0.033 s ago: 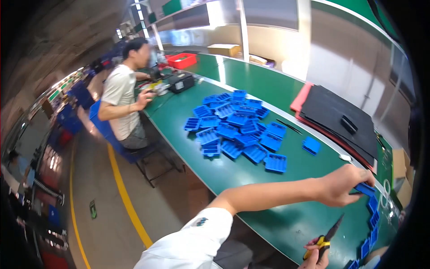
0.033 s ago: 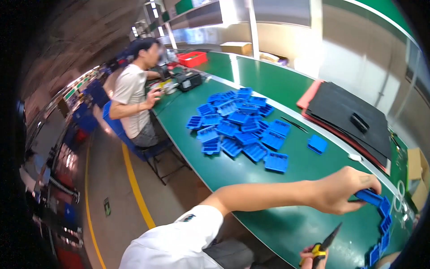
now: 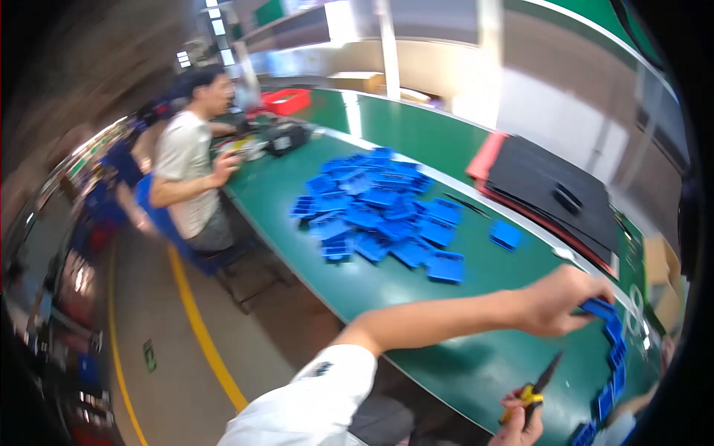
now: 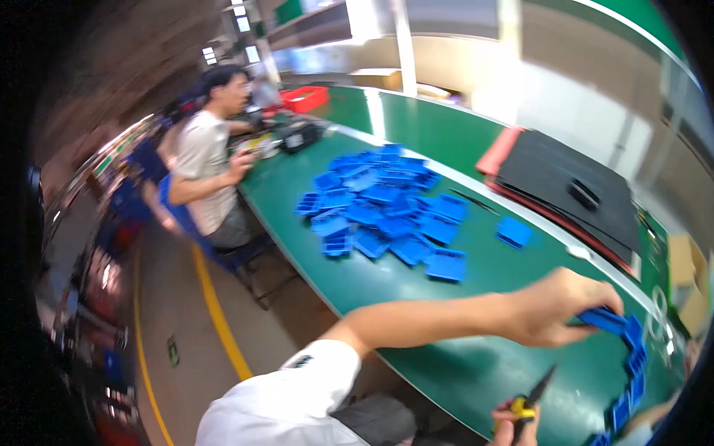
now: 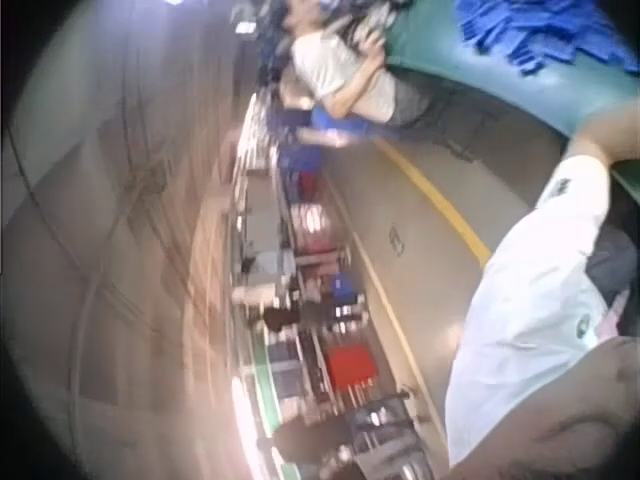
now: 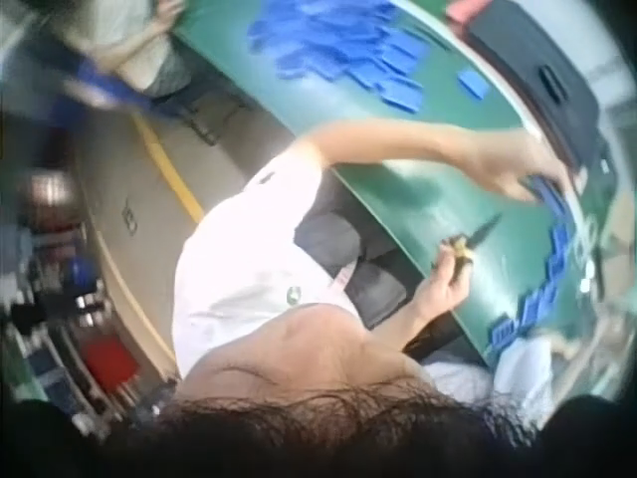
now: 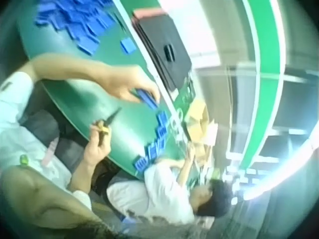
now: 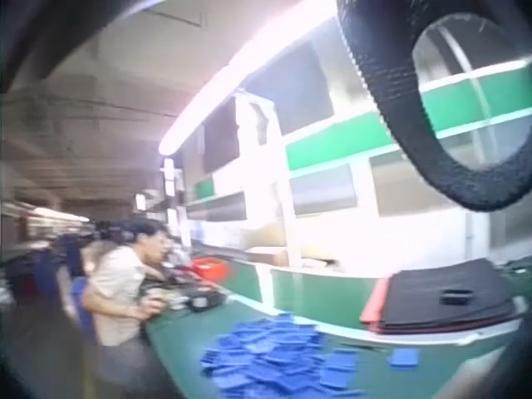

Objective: Assembling and inspecting small blue plastic housings using pliers at an assembly line workbench.

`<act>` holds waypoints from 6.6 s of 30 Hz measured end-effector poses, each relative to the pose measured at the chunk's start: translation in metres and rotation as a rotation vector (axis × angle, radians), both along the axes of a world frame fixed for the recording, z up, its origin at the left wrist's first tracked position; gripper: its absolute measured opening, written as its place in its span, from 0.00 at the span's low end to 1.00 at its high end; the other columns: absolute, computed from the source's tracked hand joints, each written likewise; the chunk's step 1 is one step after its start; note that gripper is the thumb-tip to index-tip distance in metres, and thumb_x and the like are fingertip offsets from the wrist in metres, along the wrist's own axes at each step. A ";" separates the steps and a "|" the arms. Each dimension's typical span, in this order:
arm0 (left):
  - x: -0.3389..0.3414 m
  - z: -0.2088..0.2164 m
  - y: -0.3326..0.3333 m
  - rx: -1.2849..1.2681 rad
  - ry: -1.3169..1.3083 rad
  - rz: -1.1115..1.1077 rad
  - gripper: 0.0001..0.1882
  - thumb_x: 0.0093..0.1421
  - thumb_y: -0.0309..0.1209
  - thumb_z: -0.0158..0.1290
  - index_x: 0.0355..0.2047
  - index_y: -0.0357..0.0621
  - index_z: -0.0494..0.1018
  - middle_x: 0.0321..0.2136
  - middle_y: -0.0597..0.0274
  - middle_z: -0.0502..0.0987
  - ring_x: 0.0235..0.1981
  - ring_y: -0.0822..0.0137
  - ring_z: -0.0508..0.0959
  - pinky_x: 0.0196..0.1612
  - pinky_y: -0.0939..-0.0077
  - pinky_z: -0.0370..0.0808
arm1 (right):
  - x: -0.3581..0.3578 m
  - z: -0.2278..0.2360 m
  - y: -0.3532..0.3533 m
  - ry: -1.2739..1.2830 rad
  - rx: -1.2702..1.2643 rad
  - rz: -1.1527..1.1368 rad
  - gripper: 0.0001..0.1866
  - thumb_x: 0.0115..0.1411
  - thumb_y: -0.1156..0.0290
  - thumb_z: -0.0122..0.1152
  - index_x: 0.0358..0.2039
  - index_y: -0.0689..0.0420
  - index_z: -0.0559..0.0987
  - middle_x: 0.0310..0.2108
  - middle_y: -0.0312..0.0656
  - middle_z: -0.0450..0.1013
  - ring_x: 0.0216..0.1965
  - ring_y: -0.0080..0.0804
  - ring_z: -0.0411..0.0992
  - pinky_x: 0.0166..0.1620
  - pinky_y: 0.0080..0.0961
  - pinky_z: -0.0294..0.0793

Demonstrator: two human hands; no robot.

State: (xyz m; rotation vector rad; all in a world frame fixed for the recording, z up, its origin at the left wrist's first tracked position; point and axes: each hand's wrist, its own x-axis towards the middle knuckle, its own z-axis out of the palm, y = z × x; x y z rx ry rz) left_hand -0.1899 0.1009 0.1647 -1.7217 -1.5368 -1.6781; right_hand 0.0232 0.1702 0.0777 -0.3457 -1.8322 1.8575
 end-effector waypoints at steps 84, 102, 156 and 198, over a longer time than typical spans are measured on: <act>-0.049 -0.124 -0.087 -0.368 -0.153 0.556 0.18 0.46 0.23 0.57 0.37 0.37 0.63 0.32 0.50 0.68 0.36 0.49 0.71 0.38 0.60 0.70 | -0.169 -0.065 0.055 0.049 -0.251 0.347 0.10 0.62 0.73 0.54 0.39 0.67 0.74 0.33 0.40 0.71 0.29 0.23 0.68 0.31 0.19 0.68; -0.046 -0.116 -0.098 -0.218 -0.320 0.549 0.20 0.53 0.17 0.56 0.48 0.38 0.74 0.48 0.51 0.78 0.48 0.58 0.79 0.50 0.71 0.74 | -0.139 -0.035 0.040 -0.129 0.012 0.741 0.07 0.60 0.78 0.54 0.31 0.68 0.79 0.42 0.50 0.75 0.43 0.37 0.76 0.49 0.31 0.73; -0.044 -0.110 -0.103 -0.203 -0.042 0.630 0.21 0.48 0.15 0.59 0.46 0.35 0.75 0.46 0.47 0.78 0.45 0.54 0.80 0.47 0.71 0.78 | -0.134 -0.028 0.030 -0.123 0.231 0.719 0.06 0.55 0.78 0.56 0.31 0.67 0.80 0.42 0.46 0.73 0.43 0.35 0.73 0.48 0.29 0.72; -0.039 -0.105 -0.101 -0.155 -0.142 0.699 0.19 0.50 0.16 0.58 0.45 0.34 0.75 0.44 0.49 0.79 0.41 0.59 0.82 0.42 0.74 0.78 | -0.126 -0.031 0.022 -0.053 0.272 0.812 0.06 0.58 0.76 0.56 0.31 0.64 0.78 0.40 0.44 0.71 0.37 0.30 0.71 0.40 0.25 0.70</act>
